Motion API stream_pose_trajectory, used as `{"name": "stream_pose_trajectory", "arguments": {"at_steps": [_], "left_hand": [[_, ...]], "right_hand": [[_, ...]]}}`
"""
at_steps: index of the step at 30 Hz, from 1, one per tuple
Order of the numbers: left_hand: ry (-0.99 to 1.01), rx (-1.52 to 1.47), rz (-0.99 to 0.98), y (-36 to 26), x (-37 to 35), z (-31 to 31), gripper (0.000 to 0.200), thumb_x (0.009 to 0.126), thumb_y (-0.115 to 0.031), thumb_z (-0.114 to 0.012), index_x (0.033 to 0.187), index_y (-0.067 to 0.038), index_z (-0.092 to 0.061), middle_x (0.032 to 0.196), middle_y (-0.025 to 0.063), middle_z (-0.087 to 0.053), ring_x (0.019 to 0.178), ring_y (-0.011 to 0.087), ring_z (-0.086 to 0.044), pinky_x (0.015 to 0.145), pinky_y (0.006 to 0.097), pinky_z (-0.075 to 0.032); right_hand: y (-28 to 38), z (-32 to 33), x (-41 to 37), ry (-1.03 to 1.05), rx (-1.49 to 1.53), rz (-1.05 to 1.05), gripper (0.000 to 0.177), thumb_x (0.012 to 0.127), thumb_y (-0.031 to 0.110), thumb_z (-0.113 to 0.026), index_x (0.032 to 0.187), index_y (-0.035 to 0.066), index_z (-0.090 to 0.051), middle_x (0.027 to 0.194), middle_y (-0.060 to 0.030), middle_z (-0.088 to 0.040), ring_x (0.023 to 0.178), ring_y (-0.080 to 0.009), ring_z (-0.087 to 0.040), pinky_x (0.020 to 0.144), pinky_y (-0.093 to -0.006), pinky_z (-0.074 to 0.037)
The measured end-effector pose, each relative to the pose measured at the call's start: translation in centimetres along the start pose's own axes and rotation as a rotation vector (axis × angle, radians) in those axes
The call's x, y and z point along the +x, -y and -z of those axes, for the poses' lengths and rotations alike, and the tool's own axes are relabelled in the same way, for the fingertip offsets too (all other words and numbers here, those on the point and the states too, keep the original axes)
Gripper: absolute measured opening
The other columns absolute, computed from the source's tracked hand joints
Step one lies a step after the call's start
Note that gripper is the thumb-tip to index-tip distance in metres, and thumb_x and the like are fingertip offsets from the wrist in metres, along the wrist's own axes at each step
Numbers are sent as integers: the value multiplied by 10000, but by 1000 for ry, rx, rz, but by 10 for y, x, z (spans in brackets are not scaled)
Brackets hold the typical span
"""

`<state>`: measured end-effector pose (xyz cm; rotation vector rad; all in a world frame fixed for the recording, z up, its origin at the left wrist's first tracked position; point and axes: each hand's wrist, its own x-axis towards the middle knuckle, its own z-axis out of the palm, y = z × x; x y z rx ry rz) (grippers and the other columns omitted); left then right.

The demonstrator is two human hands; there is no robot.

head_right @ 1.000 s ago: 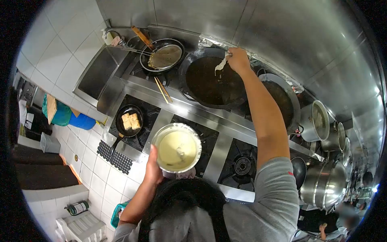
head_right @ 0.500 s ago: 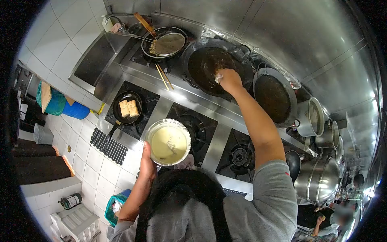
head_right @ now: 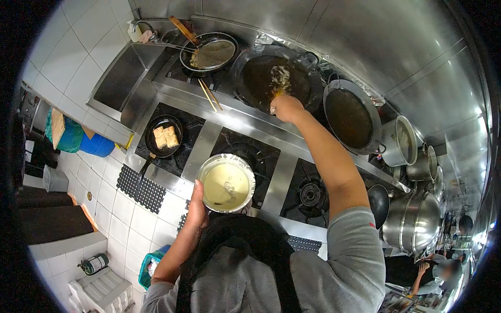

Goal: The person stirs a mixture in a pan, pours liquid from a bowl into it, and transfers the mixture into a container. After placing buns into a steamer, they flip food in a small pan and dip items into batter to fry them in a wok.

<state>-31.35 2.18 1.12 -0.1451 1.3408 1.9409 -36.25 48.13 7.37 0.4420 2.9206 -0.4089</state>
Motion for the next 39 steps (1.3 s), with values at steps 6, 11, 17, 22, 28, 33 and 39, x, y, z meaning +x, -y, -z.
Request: {"name": "stream_pose_trajectory", "arguments": {"at_steps": [6,11,17,22,28,33,39], "left_hand": [[31,-3,23,3,2,-1,796,1141,-588,-454,1636,29,-366,1611,194,-488,1504,279,-431,1261,407,-316],[104,-41,-6,7,16,-8,777,1136,-605,-453,1626,-6,-389,1574,178,-521,1469,268,-477,1220,411,-380],[134,-42,-7,3,31,-26,753,1129,-632,-441,1602,-46,-424,1510,147,-569,1395,252,-559,1122,412,-486],[158,9,-45,-2,39,-39,746,1138,-617,-436,1605,-35,-420,1517,152,-561,1401,239,-543,1142,389,-461],[143,79,-80,-14,36,-59,803,1140,-610,-438,1620,32,-378,1578,188,-506,1465,258,-476,1211,391,-390],[223,124,-37,1,56,-60,821,1140,-610,-439,1636,39,-362,1611,199,-486,1489,262,-456,1219,385,-381],[320,275,-90,-3,51,-81,908,1115,-664,-443,1652,58,-327,1629,200,-473,1511,267,-444,1255,385,-341]], "right_hand": [[2,-2,2,68,-17,-2,195,914,87,-681,1062,73,-808,1023,-228,-769,983,-417,-749,873,-495,-578],[9,3,0,149,24,-14,257,856,22,-631,1054,38,-794,1003,-278,-746,958,-442,-744,842,-488,-569],[19,1,-6,69,-97,41,209,893,83,-622,1008,18,-784,1026,-280,-751,988,-460,-742,890,-510,-576],[20,-7,-11,-33,-10,-13,225,921,92,-603,1044,16,-777,1090,-271,-756,1052,-457,-732,927,-512,-571],[92,28,-87,-239,297,226,200,928,82,-610,1050,33,-761,1059,-224,-768,1000,-431,-733,892,-498,-579],[131,-28,-132,337,-7,517,251,841,137,-720,1081,88,-771,1063,-164,-768,1044,-386,-731,949,-488,-577],[142,-81,-162,230,-163,603,209,829,154,-732,999,44,-784,989,-178,-789,972,-393,-765,885,-502,-604]]}}
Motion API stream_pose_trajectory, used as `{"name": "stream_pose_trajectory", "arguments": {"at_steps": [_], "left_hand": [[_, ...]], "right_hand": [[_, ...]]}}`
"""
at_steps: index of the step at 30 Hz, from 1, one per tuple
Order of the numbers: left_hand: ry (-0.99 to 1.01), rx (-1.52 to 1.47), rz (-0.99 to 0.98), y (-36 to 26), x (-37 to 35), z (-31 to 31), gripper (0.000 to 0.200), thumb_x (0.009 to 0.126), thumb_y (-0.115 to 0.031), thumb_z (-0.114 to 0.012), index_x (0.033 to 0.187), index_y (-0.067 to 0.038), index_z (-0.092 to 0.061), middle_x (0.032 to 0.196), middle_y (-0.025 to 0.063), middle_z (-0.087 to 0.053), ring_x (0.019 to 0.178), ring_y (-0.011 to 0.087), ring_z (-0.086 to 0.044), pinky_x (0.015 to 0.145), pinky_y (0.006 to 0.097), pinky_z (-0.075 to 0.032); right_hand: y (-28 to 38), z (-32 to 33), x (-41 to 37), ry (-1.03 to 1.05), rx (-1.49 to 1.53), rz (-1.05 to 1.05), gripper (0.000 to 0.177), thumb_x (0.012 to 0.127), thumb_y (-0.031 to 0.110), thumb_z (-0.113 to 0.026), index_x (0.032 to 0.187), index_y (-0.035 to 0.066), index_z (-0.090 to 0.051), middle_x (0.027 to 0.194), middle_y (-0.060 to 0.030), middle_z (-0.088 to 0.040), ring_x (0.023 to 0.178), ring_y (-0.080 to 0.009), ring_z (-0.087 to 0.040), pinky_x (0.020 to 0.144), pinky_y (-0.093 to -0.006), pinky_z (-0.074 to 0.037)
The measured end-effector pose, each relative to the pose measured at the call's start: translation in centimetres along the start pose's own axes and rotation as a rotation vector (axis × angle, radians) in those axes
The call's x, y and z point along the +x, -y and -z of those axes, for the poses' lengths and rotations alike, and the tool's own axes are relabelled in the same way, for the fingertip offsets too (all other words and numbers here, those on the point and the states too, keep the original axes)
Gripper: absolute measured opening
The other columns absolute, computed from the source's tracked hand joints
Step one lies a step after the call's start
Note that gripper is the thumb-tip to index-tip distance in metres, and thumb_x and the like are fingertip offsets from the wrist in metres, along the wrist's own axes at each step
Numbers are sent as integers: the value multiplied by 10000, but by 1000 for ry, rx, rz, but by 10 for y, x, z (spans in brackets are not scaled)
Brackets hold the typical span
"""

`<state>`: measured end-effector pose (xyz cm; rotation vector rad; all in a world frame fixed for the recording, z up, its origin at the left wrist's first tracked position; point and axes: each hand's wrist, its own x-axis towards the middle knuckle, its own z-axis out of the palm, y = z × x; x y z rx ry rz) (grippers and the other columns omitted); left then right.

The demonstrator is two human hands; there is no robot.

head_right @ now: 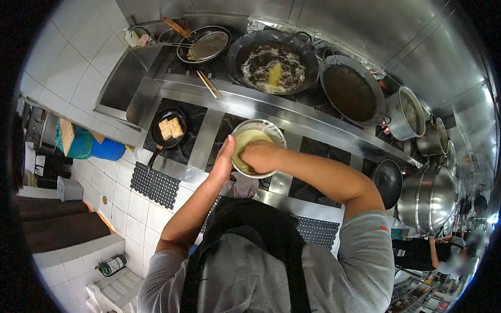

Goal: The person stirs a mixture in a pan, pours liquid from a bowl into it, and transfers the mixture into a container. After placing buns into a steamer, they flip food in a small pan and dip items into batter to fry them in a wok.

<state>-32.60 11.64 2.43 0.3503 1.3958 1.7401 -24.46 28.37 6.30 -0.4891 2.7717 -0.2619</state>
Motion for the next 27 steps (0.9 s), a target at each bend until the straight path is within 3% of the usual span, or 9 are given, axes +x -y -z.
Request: {"name": "stream_pose_trajectory", "arguments": {"at_steps": [1,4,6,11,16,22,23,25,27], "left_hand": [[42,-3,15,-4,0,-5,909,1118,-652,-448,1653,71,-318,1640,205,-460,1519,267,-433,1269,379,-316],[18,21,-6,9,5,-12,843,1134,-617,-449,1635,57,-372,1606,194,-504,1488,260,-464,1248,378,-342],[22,35,-19,19,8,-13,746,1154,-566,-444,1594,36,-453,1538,173,-574,1424,250,-524,1210,377,-384],[42,36,-5,29,10,-13,754,1151,-576,-442,1595,33,-450,1528,165,-579,1404,246,-540,1199,375,-398],[1,79,81,40,11,-8,823,1128,-626,-457,1644,11,-383,1567,171,-543,1413,258,-538,1183,375,-414],[-11,85,57,52,15,-8,811,1122,-634,-464,1645,-18,-398,1563,162,-553,1406,260,-544,1147,384,-449],[-17,82,73,51,15,-8,811,1122,-634,-464,1645,-18,-398,1563,162,-553,1406,260,-544,1147,384,-449],[32,10,47,44,12,-8,816,1116,-646,-466,1646,-30,-402,1555,161,-561,1395,263,-554,1132,392,-463],[-6,45,103,37,9,-9,815,1116,-646,-465,1644,-27,-406,1551,161,-566,1388,264,-562,1116,399,-475]], "right_hand": [[14,13,-3,71,0,-94,171,853,160,-711,933,28,-786,963,-196,-791,947,-389,-776,857,-500,-610],[15,-14,-5,-29,-3,-195,164,883,139,-665,865,44,-797,946,-191,-795,921,-377,-782,838,-481,-617],[14,-18,-8,16,13,-245,173,876,130,-671,894,36,-815,981,-205,-795,956,-378,-779,862,-481,-615],[14,-6,-16,49,87,-314,208,822,158,-707,925,8,-810,984,-224,-790,986,-401,-774,884,-499,-607],[9,-2,-20,143,274,-561,293,846,221,-707,1074,67,-807,1102,-201,-790,1044,-412,-760,920,-501,-592],[-9,-19,-21,69,459,-559,316,838,258,-727,1100,99,-804,1053,-202,-792,1008,-400,-765,906,-495,-595],[0,11,-25,146,463,-605,426,831,244,-777,1233,105,-791,1193,-194,-780,1145,-382,-745,995,-476,-580],[-7,-3,-25,24,432,-633,421,843,264,-789,1233,106,-794,1216,-206,-765,1147,-387,-739,1002,-479,-580],[-15,-21,-31,-242,301,-554,374,823,286,-800,1116,53,-786,1090,-233,-752,1071,-413,-731,953,-513,-572]]}}
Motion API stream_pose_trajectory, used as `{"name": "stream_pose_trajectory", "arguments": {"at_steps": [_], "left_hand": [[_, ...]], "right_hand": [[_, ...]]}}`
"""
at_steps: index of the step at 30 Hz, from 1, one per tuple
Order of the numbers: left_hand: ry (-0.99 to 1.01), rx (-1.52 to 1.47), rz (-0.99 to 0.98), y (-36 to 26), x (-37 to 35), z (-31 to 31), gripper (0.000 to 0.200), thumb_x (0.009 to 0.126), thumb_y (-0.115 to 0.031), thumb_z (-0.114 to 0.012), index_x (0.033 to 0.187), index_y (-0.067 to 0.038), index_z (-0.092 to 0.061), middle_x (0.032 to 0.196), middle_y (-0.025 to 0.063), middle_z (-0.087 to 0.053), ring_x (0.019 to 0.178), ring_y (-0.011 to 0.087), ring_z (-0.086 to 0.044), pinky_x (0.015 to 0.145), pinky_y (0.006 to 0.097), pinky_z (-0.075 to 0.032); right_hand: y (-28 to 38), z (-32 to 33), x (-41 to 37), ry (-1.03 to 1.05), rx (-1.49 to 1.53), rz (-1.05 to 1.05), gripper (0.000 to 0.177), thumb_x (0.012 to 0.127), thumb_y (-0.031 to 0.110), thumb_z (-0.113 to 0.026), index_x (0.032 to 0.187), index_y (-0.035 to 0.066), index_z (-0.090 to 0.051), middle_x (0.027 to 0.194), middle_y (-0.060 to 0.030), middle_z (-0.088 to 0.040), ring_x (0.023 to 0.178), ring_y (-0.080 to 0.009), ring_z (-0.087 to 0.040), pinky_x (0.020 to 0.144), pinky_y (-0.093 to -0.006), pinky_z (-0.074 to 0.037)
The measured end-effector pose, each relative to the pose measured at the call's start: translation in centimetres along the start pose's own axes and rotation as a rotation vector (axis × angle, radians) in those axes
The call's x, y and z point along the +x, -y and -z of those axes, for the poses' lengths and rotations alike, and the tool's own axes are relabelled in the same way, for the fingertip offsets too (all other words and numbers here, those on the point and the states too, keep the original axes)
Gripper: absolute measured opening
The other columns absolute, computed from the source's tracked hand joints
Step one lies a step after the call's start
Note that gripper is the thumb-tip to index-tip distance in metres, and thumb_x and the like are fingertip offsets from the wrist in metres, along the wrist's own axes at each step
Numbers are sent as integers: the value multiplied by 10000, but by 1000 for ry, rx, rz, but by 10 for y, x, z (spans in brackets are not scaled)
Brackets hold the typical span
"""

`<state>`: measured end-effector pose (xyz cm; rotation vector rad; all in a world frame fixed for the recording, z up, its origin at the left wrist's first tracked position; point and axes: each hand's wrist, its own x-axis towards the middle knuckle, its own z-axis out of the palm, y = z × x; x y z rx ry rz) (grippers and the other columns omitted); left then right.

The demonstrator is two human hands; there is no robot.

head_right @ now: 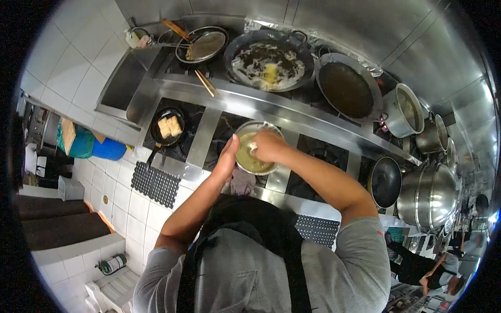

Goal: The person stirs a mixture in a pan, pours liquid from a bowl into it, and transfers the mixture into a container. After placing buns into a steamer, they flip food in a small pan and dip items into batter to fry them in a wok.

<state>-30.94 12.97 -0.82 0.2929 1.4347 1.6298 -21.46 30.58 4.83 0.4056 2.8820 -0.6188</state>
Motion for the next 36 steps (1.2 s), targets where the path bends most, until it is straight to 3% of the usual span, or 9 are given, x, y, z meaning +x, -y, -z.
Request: {"name": "stream_pose_trajectory", "arguments": {"at_steps": [10,12,15,19,22,24,30,33,36], "left_hand": [[-40,54,38,-4,4,2,919,1042,-789,-457,1686,-140,-367,1553,122,-562,1386,275,-543,1044,525,-481],[-52,74,39,-1,6,3,912,1047,-783,-452,1688,-141,-363,1544,121,-570,1375,268,-546,1026,510,-483],[-59,81,42,-2,7,3,901,1053,-777,-448,1689,-145,-366,1535,119,-578,1350,253,-557,1008,482,-485],[-64,67,35,-6,11,0,880,1067,-758,-440,1684,-134,-379,1534,126,-580,1349,245,-564,1008,455,-495],[-42,23,5,-6,15,-2,854,1081,-735,-437,1680,-128,-387,1527,139,-584,1367,244,-562,1023,449,-509],[-90,-49,-36,-9,15,-9,799,1114,-619,-490,1591,21,-488,1561,215,-569,1456,279,-520,1207,377,-387],[-166,81,-147,1,31,-12,773,1084,-648,-506,1535,-23,-573,1450,242,-655,1393,325,-587,1167,396,-428],[-192,56,-152,-1,33,-14,750,1090,-633,-513,1507,-15,-592,1397,218,-690,1342,305,-618,1142,390,-446],[-152,1,-133,-9,32,-19,721,1098,-606,-522,1492,-7,-599,1378,199,-699,1319,275,-622,1130,379,-451]], "right_hand": [[18,31,-2,57,77,-122,446,813,251,-766,1196,22,-739,1175,-247,-742,1141,-422,-712,1005,-507,-559],[22,39,-1,140,77,-178,517,817,261,-766,1284,43,-740,1219,-235,-749,1164,-402,-718,1032,-498,-558],[9,35,0,-25,111,-117,445,796,272,-781,1179,45,-758,1155,-237,-759,1124,-410,-727,959,-503,-575],[20,65,-2,65,115,-125,377,791,238,-782,1105,31,-756,1068,-237,-766,1048,-427,-738,909,-508,-577],[21,72,-4,-73,168,-83,346,793,209,-778,1077,14,-747,993,-236,-763,986,-443,-737,870,-511,-577],[21,79,-4,-146,209,-60,331,805,215,-779,1049,-1,-721,980,-251,-746,958,-430,-738,850,-489,-568],[30,100,-19,-293,374,-41,293,858,211,-765,1060,1,-729,979,-280,-737,970,-458,-725,841,-509,-564],[13,78,-22,-140,275,-65,294,875,216,-771,1086,12,-760,1023,-252,-755,972,-418,-742,846,-456,-572],[5,62,-20,-36,159,-75,314,870,240,-819,1051,-10,-764,1037,-268,-752,1007,-440,-738,885,-502,-575]]}}
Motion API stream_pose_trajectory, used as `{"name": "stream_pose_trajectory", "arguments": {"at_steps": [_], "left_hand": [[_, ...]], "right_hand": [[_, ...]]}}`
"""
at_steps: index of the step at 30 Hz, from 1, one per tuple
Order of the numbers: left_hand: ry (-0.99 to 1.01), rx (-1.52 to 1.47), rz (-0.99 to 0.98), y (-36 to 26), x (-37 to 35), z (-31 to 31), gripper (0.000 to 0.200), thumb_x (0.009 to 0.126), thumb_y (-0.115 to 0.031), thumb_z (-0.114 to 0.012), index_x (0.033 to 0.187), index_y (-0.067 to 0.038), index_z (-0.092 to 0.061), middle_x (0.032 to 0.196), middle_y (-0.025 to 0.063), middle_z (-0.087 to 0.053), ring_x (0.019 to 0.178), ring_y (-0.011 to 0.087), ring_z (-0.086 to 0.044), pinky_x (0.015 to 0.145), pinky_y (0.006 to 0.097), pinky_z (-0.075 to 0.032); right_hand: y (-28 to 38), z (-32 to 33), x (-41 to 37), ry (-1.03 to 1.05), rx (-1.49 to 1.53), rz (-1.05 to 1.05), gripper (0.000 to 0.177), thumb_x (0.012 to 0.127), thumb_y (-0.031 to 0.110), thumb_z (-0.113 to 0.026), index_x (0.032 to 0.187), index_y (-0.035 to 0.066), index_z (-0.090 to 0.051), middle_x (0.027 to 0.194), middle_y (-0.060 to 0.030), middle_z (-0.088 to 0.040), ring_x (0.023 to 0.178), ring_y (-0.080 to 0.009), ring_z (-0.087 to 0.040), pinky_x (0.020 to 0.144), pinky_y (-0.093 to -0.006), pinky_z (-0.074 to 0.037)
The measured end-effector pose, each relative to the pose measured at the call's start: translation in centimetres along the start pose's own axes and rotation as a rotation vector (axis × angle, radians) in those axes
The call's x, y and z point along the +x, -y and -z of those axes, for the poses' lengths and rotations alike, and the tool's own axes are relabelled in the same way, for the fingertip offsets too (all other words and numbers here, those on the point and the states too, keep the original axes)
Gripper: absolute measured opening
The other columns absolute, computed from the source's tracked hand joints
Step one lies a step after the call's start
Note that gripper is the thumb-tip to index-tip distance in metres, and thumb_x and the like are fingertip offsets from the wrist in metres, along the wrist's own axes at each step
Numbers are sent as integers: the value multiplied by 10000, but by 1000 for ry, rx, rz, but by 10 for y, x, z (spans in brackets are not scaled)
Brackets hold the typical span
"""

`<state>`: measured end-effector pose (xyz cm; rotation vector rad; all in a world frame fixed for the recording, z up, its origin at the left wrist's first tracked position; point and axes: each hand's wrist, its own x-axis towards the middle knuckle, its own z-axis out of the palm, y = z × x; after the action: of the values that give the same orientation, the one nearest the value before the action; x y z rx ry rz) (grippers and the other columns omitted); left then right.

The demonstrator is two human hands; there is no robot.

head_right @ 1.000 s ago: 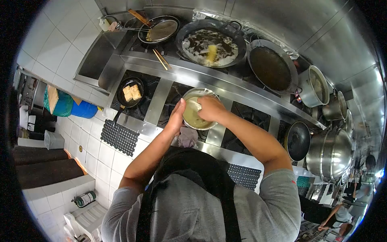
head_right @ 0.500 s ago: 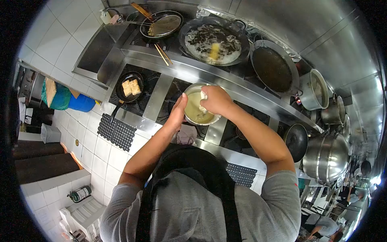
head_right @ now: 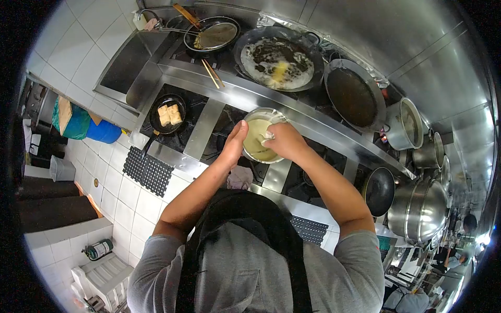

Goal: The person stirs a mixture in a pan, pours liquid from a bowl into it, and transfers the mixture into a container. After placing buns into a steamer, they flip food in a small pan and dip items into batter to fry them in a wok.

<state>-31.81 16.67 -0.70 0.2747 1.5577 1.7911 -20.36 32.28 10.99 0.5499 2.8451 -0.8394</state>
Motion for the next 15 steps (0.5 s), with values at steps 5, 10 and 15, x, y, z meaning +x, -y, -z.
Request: {"name": "stream_pose_trajectory", "arguments": {"at_steps": [5,10,15], "left_hand": [[15,-11,-35,-2,2,-6,706,1111,-579,-526,1501,7,-581,1393,184,-692,1323,254,-613,1132,370,-448],[48,-71,34,-2,4,-3,749,1115,-600,-516,1574,-8,-508,1496,177,-627,1364,269,-598,1157,379,-446],[109,-206,160,-48,-7,-15,770,1117,-628,-484,1629,-54,-437,1562,168,-565,1386,259,-597,1103,423,-517]], "right_hand": [[-8,-9,12,244,-43,-54,288,891,228,-809,1038,-14,-762,1097,-260,-756,1046,-433,-741,923,-512,-574],[7,33,9,37,-60,84,255,869,218,-805,1021,15,-771,1020,-253,-751,1019,-451,-727,901,-526,-565],[20,92,9,-133,41,215,236,861,166,-780,1038,11,-768,956,-249,-740,937,-464,-721,848,-502,-565]]}}
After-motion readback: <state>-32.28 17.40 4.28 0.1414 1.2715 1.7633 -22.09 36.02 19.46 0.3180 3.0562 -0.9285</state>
